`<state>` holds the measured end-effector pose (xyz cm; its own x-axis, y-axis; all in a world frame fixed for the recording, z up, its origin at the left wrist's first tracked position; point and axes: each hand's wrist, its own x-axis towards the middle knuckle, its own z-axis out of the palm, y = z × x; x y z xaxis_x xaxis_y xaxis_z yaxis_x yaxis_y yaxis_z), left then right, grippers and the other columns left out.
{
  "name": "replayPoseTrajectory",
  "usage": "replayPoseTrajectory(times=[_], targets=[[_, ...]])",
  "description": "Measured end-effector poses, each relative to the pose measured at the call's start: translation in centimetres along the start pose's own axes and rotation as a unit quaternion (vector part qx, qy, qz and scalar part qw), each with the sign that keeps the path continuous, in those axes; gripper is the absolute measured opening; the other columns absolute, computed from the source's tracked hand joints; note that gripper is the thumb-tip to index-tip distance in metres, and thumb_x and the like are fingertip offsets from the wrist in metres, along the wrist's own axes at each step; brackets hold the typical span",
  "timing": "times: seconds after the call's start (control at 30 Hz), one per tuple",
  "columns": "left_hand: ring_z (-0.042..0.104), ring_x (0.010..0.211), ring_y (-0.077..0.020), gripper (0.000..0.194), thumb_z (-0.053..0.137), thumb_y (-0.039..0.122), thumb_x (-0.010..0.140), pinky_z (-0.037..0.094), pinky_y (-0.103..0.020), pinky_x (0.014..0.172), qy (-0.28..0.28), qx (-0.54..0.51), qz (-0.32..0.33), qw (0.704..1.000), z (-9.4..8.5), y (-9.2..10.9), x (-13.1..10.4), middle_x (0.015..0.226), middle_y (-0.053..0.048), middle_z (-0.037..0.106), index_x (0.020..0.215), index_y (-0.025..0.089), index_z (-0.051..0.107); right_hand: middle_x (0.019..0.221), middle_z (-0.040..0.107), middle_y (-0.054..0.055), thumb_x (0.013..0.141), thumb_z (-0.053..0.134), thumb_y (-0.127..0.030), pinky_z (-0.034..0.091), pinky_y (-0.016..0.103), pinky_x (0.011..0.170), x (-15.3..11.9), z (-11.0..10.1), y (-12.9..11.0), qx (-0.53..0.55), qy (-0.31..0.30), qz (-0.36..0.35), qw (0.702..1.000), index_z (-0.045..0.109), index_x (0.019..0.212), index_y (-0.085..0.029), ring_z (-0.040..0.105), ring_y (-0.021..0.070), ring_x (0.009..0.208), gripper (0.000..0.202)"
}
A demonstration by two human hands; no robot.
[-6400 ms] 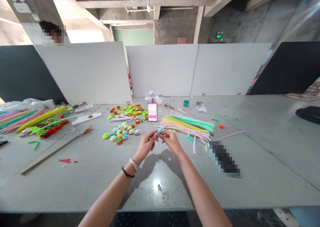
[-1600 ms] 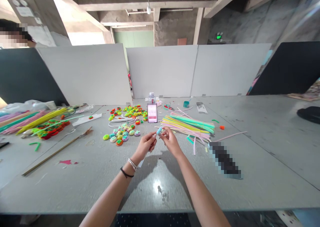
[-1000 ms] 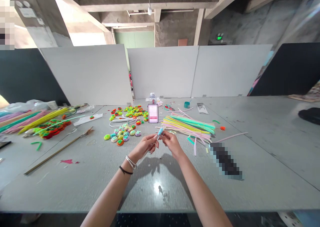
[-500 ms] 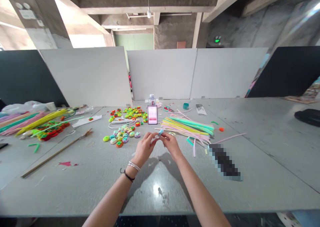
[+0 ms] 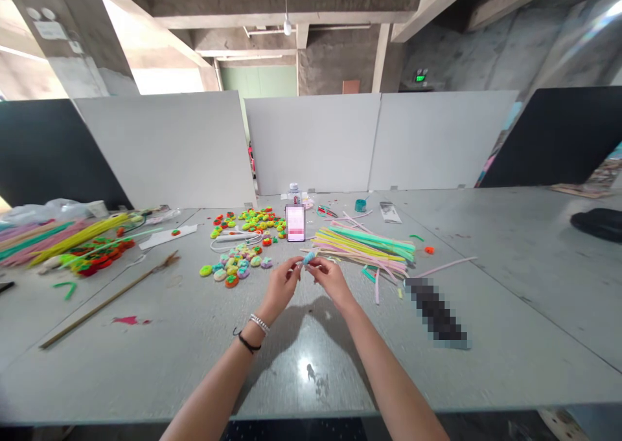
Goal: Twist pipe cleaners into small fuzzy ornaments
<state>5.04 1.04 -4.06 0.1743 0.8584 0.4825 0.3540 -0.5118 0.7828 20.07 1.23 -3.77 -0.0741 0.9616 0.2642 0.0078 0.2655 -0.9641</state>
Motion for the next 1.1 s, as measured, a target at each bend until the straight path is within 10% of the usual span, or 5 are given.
replayPoseTrajectory(times=[0.4,1.1], targets=[[0.029,0.035,-0.0029,0.045,0.056,0.046,0.079,0.022,-0.018,0.035,-0.061,-0.334,-0.148,0.929,0.4,0.7,0.4,0.052,0.009,0.034,0.108,0.012,0.059,0.07,0.05,-0.003,0.065,0.071,-0.05,0.033,0.022,0.046,0.3,0.4,0.4,0.047,0.022,-0.002,0.999,0.052,0.085,-0.021,0.041,0.0081,0.051,0.04],[0.025,0.034,-0.0036,0.031,0.055,0.037,0.074,0.013,-0.017,0.036,-0.046,-0.427,-0.205,0.88,0.3,1.2,0.1,0.048,0.01,0.039,0.099,0.019,0.05,0.068,0.046,-0.005,0.066,0.073,-0.046,0.032,0.022,0.046,0.0,0.3,-0.2,0.075,0.009,-0.017,0.997,0.051,0.087,-0.022,0.041,0.009,0.054,0.039]])
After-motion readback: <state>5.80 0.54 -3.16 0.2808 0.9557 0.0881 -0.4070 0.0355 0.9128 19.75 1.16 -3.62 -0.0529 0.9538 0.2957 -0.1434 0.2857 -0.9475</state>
